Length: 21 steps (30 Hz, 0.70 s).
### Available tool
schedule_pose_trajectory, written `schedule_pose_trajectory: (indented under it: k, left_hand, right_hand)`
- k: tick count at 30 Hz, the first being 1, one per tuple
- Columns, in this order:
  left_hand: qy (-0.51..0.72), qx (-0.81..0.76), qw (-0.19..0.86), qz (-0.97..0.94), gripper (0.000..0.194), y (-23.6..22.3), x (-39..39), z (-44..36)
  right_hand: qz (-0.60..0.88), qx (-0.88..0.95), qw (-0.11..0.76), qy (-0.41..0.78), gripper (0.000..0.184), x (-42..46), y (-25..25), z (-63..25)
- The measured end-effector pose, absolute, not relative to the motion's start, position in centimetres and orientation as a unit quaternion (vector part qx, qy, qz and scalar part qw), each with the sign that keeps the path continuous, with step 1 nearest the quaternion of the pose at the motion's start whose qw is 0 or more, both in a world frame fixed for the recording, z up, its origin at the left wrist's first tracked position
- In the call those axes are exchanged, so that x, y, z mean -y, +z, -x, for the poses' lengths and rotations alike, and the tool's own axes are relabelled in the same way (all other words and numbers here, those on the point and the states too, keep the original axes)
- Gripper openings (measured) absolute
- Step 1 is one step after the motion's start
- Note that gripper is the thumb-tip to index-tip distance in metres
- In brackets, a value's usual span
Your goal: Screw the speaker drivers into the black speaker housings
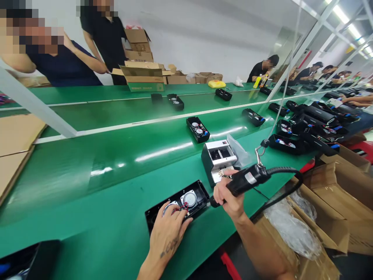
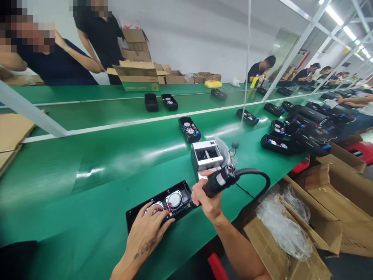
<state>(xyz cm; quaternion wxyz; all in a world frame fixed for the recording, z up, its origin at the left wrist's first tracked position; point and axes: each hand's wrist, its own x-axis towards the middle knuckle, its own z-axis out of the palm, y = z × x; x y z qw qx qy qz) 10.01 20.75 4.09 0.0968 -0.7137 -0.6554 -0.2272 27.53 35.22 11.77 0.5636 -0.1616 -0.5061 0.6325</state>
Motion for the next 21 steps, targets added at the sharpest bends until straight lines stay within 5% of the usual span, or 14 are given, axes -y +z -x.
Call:
schedule_pose_trajectory:
  k: [21]
  left_hand:
    - [-0.239, 0.666, 0.094, 0.7, 0.022, 4.1, -20.5, -10.6]
  right_hand:
    - [0.164, 0.549, 0.523, 0.631, 0.033, -32.6, 9.2, -23.7]
